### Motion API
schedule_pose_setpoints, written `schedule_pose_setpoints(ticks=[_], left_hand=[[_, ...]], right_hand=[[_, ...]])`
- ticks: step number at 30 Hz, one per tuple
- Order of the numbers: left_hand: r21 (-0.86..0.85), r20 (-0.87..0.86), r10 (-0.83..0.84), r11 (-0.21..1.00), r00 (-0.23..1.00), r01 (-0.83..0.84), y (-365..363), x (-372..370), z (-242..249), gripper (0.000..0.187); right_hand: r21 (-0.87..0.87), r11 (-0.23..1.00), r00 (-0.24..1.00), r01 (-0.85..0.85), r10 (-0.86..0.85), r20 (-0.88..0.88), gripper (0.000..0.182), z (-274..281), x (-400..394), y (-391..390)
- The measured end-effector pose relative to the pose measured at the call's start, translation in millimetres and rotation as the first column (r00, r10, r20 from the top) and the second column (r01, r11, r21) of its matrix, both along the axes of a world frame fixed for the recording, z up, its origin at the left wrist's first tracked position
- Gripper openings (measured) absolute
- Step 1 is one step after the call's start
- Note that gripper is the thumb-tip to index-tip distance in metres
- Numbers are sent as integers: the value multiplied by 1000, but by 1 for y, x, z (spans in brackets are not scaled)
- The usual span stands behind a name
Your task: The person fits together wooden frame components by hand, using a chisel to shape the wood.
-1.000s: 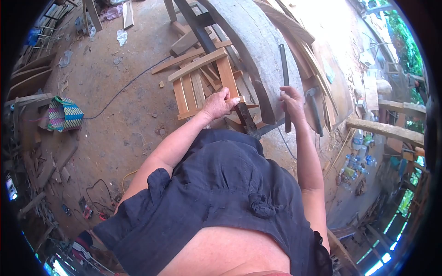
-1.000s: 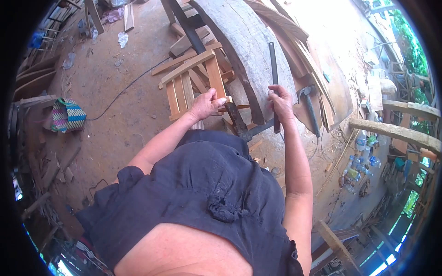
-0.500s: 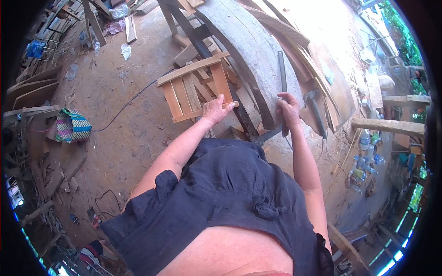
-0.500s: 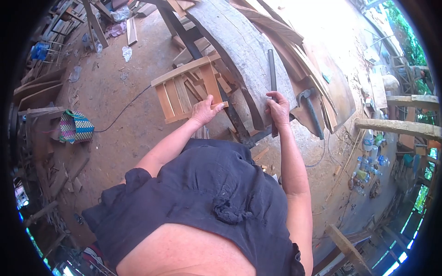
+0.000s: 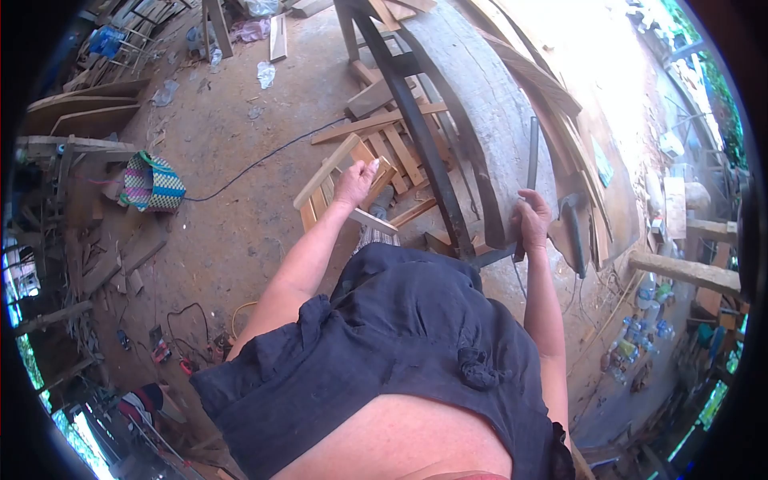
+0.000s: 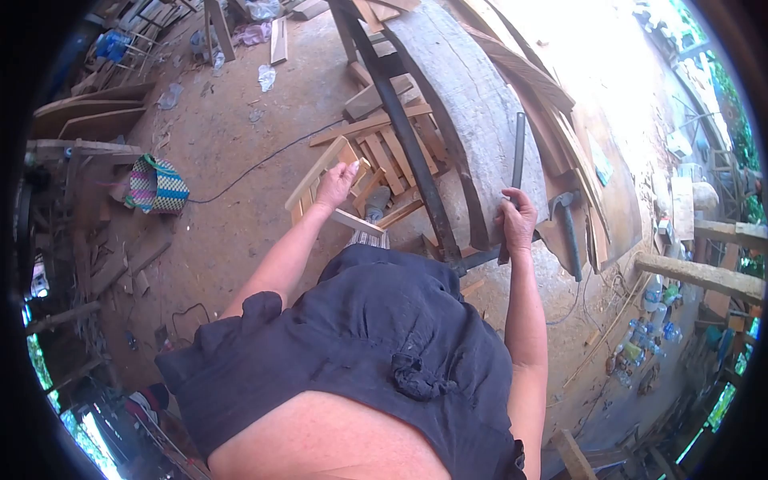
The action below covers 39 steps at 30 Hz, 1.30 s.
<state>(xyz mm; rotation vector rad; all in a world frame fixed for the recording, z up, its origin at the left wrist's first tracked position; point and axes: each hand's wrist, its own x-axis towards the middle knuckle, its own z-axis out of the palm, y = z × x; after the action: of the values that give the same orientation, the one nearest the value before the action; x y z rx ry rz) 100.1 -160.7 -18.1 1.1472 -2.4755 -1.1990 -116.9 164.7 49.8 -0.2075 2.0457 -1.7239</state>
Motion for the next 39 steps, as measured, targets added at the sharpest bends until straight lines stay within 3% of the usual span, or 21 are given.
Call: schedule_pose_setpoints(ticks=[1,3,4,5,7,17,20,29,39], left_hand=[[-5,7,14,1000,1000,-14,-7,6,-5,55],[225,47,113,967,992,-121,-20,19,-10,54],[348,73,175,918,982,-189,-13,20,26,52],[342,77,189,917,979,-204,-15,24,29,52],[493,116,235,830,965,-261,-22,29,31,48],[418,183,256,853,949,-311,-27,40,55,47],[388,232,173,886,957,-254,-28,41,56,54],[497,181,127,844,975,-202,-13,24,67,52],[554,302,-35,820,953,-146,6,-4,66,52]], right_hand=[[-5,1000,1000,-14,14,7,20,-1,0,0],[-11,1000,1000,-5,5,4,20,0,0,1],[-6,1000,1000,-7,7,-3,20,-2,0,1],[-11,1000,1000,-21,21,2,20,-2,0,1],[0,1000,1000,-17,17,-13,20,-1,-1,2],[-12,1000,1000,-18,18,4,20,-4,-3,3],[-39,999,1000,-17,17,19,19,0,-1,1],[-17,1000,1000,-9,9,5,19,3,1,1],[-7,1000,1000,1,-1,-24,19,3,0,0]])
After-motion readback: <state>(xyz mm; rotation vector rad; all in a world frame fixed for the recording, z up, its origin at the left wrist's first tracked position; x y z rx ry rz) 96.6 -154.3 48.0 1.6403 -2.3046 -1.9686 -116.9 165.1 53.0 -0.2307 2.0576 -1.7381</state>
